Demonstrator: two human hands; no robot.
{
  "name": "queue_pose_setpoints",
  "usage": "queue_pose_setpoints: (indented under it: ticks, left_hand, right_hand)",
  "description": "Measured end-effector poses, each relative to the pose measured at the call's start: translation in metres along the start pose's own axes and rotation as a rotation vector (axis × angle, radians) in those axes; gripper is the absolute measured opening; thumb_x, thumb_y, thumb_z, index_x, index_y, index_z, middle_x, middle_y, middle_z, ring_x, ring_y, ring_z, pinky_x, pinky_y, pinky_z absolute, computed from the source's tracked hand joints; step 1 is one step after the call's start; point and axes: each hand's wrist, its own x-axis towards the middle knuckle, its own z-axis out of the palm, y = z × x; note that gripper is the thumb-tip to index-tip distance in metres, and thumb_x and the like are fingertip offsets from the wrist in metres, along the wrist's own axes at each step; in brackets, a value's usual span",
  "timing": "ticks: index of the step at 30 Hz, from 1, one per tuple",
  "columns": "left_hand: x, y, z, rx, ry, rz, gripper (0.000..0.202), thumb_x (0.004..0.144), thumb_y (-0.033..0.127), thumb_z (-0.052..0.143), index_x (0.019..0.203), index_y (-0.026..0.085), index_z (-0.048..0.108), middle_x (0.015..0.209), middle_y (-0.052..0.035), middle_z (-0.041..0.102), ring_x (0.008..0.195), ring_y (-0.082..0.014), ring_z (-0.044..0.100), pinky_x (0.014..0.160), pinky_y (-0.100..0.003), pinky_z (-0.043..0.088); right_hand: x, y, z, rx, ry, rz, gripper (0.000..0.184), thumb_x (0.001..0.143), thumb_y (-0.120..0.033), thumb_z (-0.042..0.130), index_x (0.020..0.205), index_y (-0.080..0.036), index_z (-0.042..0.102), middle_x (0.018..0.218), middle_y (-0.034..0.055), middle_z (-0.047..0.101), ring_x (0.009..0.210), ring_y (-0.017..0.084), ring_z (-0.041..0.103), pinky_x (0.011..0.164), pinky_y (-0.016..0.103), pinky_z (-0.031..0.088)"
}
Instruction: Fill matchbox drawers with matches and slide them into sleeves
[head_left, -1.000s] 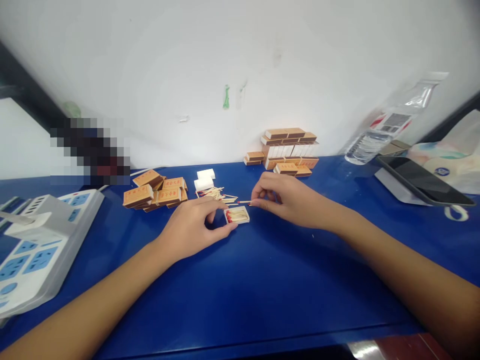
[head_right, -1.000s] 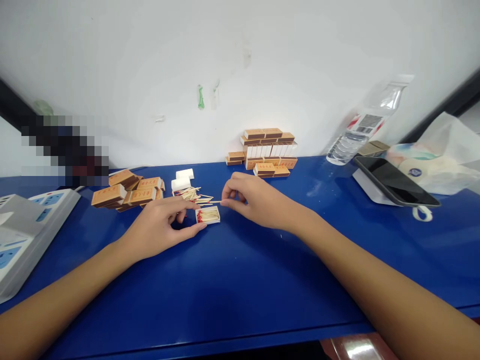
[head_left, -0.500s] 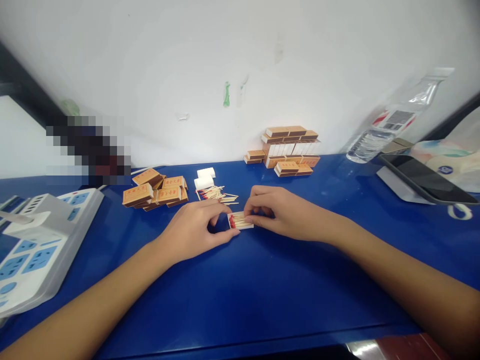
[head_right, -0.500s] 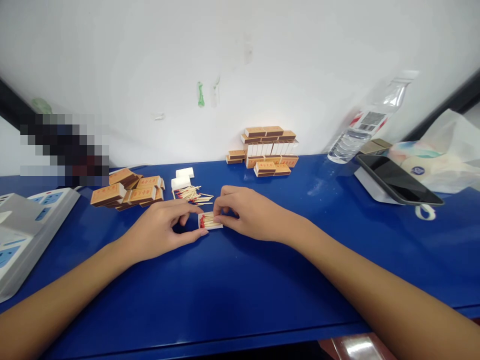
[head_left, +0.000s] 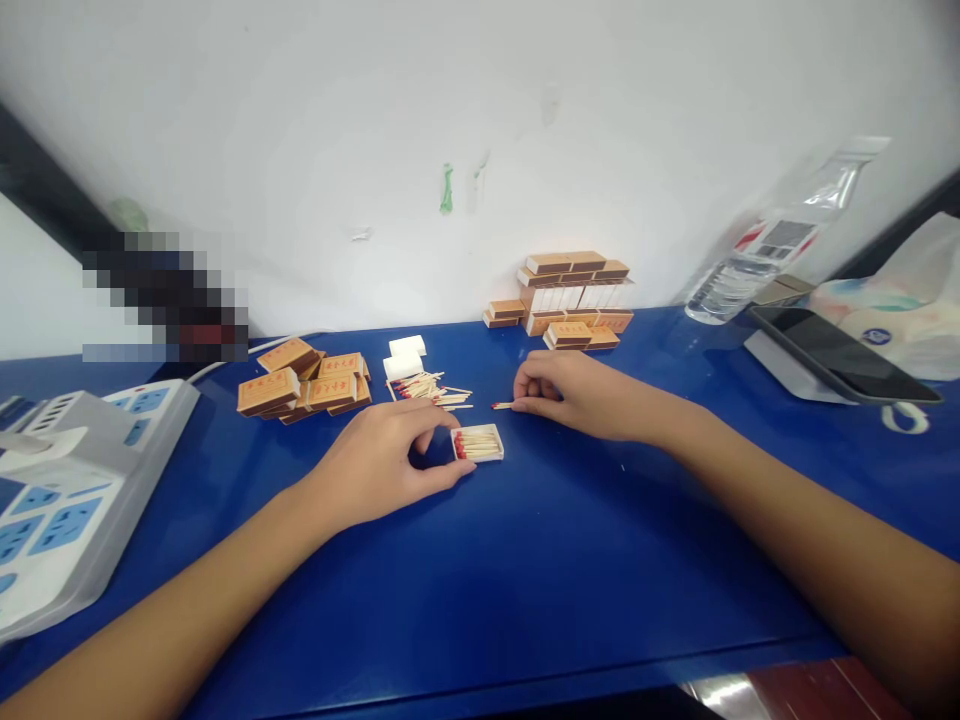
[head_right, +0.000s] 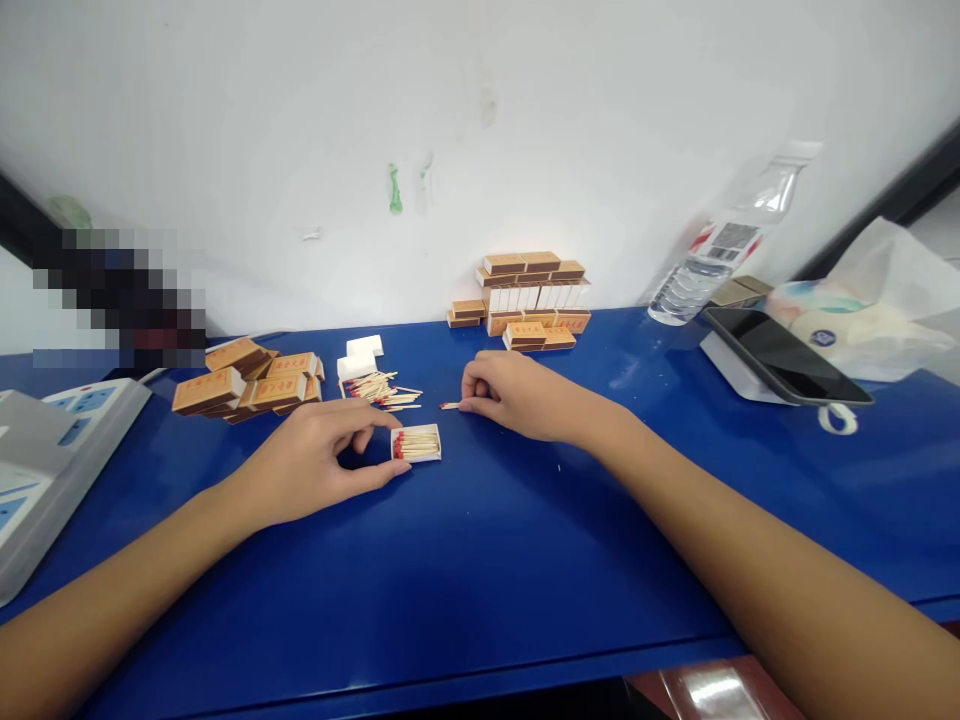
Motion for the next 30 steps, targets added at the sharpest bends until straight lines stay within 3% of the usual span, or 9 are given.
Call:
queue_pose_setpoints:
  ticks: [3, 7, 12, 15, 17, 21, 25, 30]
  left_hand:
    - [0.001, 0.000, 0.000, -0.016, -0.002, 0.006, 0.031, 0.087, 0.046, 0.078, 0.107, 0.022, 0.076, 0.065, 0.0055, 0.052, 0.058, -0.0110, 0.050, 0.057, -0.026, 0.035]
    - [0.002, 0.000, -0.003, -0.041, 0.105, 0.031, 0.030, 0.089, 0.046, 0.076, 0.106, 0.021, 0.076, 0.067, 0.0047, 0.054, 0.060, -0.0111, 0.052, 0.062, -0.027, 0.040]
    - [0.001, -0.003, -0.001, 0.005, 0.028, -0.005, 0.029, 0.088, 0.046, 0.076, 0.105, 0.022, 0.076, 0.063, 0.0054, 0.053, 0.058, -0.0116, 0.051, 0.058, -0.026, 0.036]
    - [0.001, -0.004, 0.001, -0.017, 0.098, 0.010, 0.032, 0.089, 0.046, 0.075, 0.108, 0.021, 0.076, 0.064, 0.0057, 0.053, 0.058, -0.0109, 0.052, 0.061, -0.026, 0.039]
    - [0.001, -0.004, 0.001, -0.019, 0.128, 0.014, 0.032, 0.089, 0.046, 0.075, 0.109, 0.021, 0.076, 0.065, 0.0056, 0.054, 0.058, -0.0107, 0.052, 0.062, -0.026, 0.039]
    - [0.002, -0.004, 0.003, 0.007, 0.072, 0.008, 0.030, 0.089, 0.046, 0.076, 0.105, 0.021, 0.076, 0.064, 0.0054, 0.054, 0.058, -0.0109, 0.051, 0.059, -0.026, 0.036]
    - [0.001, -0.005, 0.003, -0.001, 0.148, 0.027, 0.032, 0.090, 0.045, 0.075, 0.111, 0.021, 0.075, 0.066, 0.0049, 0.054, 0.059, -0.0113, 0.052, 0.061, -0.026, 0.039]
    - [0.002, -0.005, 0.004, -0.012, 0.069, -0.012, 0.031, 0.089, 0.047, 0.075, 0.106, 0.021, 0.075, 0.062, 0.0060, 0.052, 0.056, -0.0106, 0.049, 0.057, -0.025, 0.036]
  right_hand:
    - [-0.001, -0.002, 0.003, -0.008, -0.003, 0.010, 0.017, 0.100, -0.034, 0.058, 0.090, -0.020, 0.063, 0.091, 0.0060, 0.066, 0.077, 0.019, 0.057, 0.068, 0.032, 0.041]
    - [-0.001, -0.004, 0.002, -0.031, 0.019, 0.000, 0.017, 0.101, -0.033, 0.056, 0.091, -0.021, 0.062, 0.094, 0.0072, 0.066, 0.078, 0.019, 0.057, 0.069, 0.033, 0.042]
    - [-0.001, -0.004, 0.001, -0.048, 0.073, -0.003, 0.017, 0.100, -0.033, 0.057, 0.089, -0.021, 0.061, 0.093, 0.0069, 0.065, 0.078, 0.019, 0.056, 0.069, 0.033, 0.042]
    - [-0.002, -0.007, 0.000, -0.044, 0.073, -0.031, 0.016, 0.100, -0.032, 0.057, 0.089, -0.021, 0.061, 0.092, 0.0062, 0.065, 0.079, 0.019, 0.056, 0.069, 0.033, 0.042]
    - [-0.003, -0.012, 0.000, -0.025, 0.093, -0.065, 0.015, 0.101, -0.031, 0.058, 0.090, -0.021, 0.062, 0.092, 0.0052, 0.065, 0.079, 0.018, 0.056, 0.070, 0.032, 0.042]
    - [-0.006, -0.030, 0.005, 0.066, 0.144, -0.138, 0.013, 0.101, -0.031, 0.060, 0.093, -0.021, 0.063, 0.089, 0.0025, 0.063, 0.076, 0.016, 0.056, 0.069, 0.030, 0.042]
    - [-0.008, -0.043, 0.013, 0.076, 0.118, -0.173, 0.010, 0.102, -0.027, 0.058, 0.096, -0.022, 0.064, 0.094, 0.0034, 0.063, 0.075, 0.015, 0.056, 0.068, 0.029, 0.043]
    - [-0.009, -0.043, 0.017, 0.008, 0.117, -0.184, 0.012, 0.103, -0.029, 0.056, 0.097, -0.022, 0.063, 0.098, 0.0049, 0.065, 0.072, 0.015, 0.057, 0.066, 0.030, 0.042]
